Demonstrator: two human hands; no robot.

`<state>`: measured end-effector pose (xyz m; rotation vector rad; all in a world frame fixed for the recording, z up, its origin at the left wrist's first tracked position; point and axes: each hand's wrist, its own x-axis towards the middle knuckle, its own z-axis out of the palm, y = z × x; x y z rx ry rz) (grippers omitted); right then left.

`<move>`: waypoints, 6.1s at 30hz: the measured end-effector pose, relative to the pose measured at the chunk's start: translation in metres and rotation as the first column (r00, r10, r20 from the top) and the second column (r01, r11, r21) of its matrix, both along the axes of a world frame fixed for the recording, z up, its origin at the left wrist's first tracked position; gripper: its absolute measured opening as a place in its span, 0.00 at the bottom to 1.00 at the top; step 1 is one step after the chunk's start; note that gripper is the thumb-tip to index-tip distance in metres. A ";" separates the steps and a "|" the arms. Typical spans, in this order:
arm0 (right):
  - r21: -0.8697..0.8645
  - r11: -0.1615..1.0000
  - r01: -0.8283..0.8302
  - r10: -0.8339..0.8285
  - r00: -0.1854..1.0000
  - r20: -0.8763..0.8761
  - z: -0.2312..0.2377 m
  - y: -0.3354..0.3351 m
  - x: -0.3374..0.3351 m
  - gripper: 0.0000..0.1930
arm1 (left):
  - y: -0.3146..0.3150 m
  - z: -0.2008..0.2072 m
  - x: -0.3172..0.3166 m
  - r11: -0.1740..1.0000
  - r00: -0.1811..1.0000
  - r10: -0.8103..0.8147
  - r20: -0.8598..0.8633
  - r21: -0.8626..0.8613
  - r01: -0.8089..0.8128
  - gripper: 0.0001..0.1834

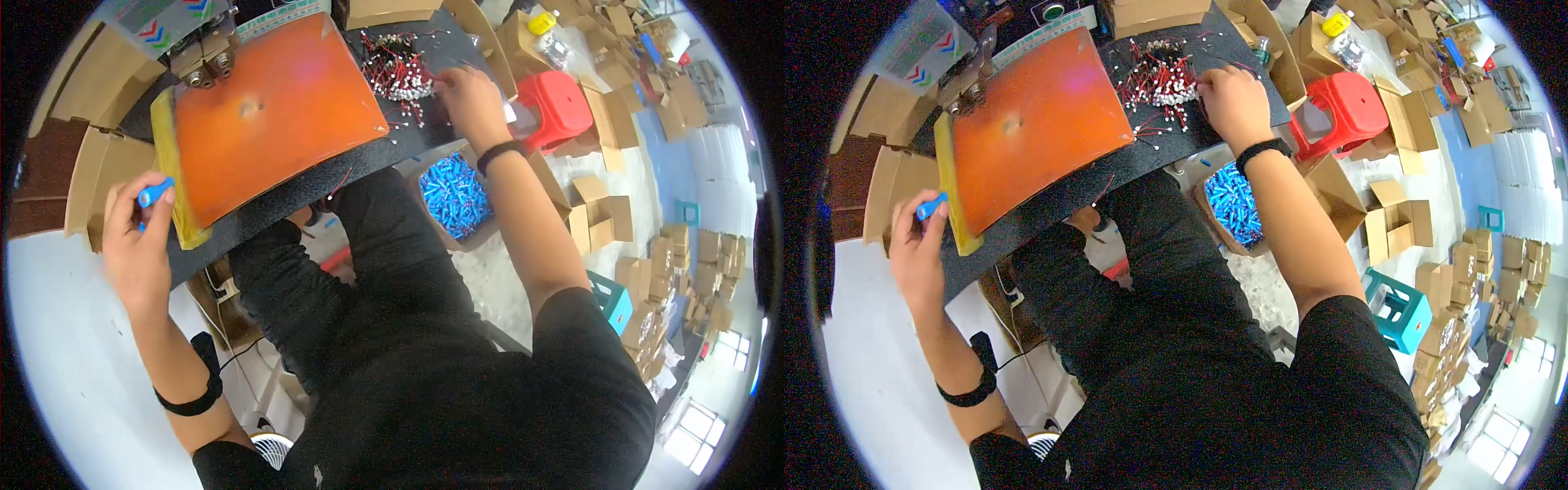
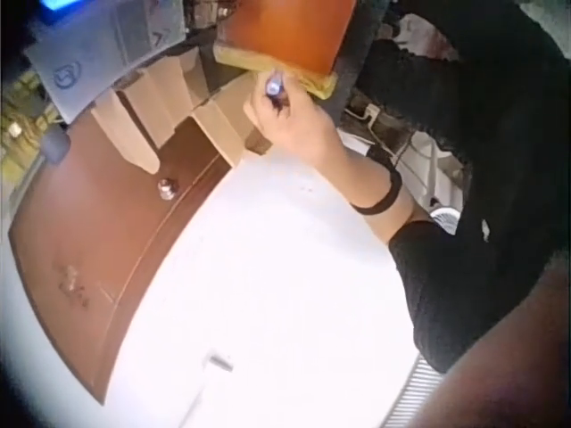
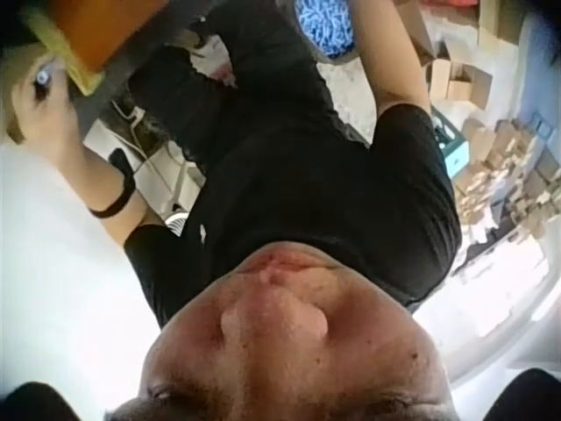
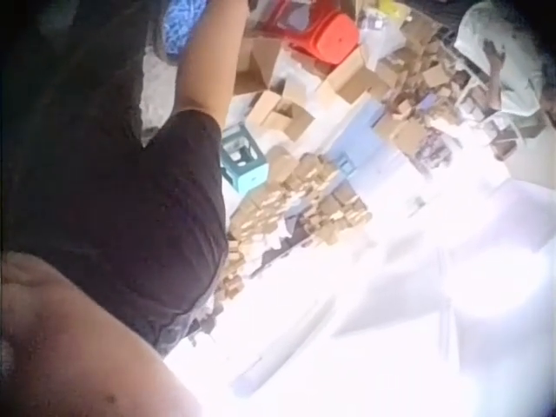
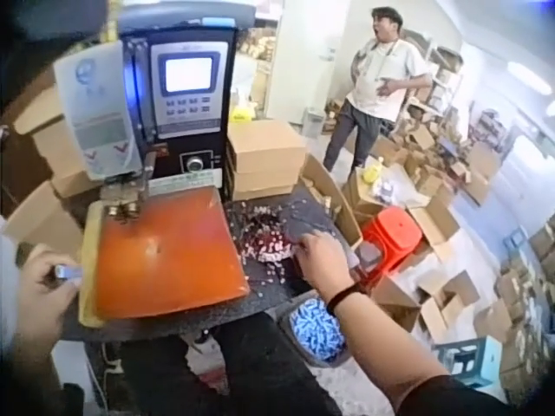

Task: The person picks up a battery and a wire, positions them under the welding machine, and welds the wire to the battery. This process is repeated for several batteries, with the person occasionally reaching for more wires from a pile on the table.

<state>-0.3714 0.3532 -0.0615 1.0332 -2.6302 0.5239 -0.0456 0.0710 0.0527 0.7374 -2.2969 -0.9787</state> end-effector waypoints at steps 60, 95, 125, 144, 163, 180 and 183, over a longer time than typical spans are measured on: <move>-0.910 0.406 0.080 0.476 0.832 0.286 0.057 -0.109 0.097 0.05 | 0.013 -0.042 -0.096 0.995 0.996 -0.090 0.010 -0.038 0.090 0.19; -0.778 0.628 0.022 0.605 0.615 0.505 0.086 -0.138 0.102 0.08 | 0.016 -0.035 -0.092 0.991 0.991 -0.132 -0.021 0.015 0.133 0.17; -0.743 0.666 0.061 0.372 0.837 0.401 0.104 -0.017 0.081 0.12 | -0.041 -0.033 -0.014 0.955 0.990 0.140 -0.032 -0.259 -0.143 0.17; -0.229 0.965 0.125 -0.068 0.967 0.245 0.000 0.096 0.029 0.12 | -0.121 -0.073 -0.015 0.957 0.684 0.185 0.706 -0.288 0.038 0.10; 0.404 0.915 0.000 0.013 0.999 -0.030 0.065 0.018 -0.023 0.12 | -0.060 -0.008 -0.011 0.998 0.985 -0.054 0.164 0.028 0.050 0.23; 0.260 0.965 -0.036 0.053 0.997 -0.055 0.041 0.004 -0.008 0.09 | 0.025 -0.032 -0.068 0.989 0.984 -0.143 -0.108 0.025 0.146 0.21; 0.325 0.940 -0.108 0.143 0.986 -0.084 0.064 0.006 -0.021 0.10 | 0.026 -0.035 -0.073 0.985 0.977 -0.168 -0.128 0.026 0.173 0.20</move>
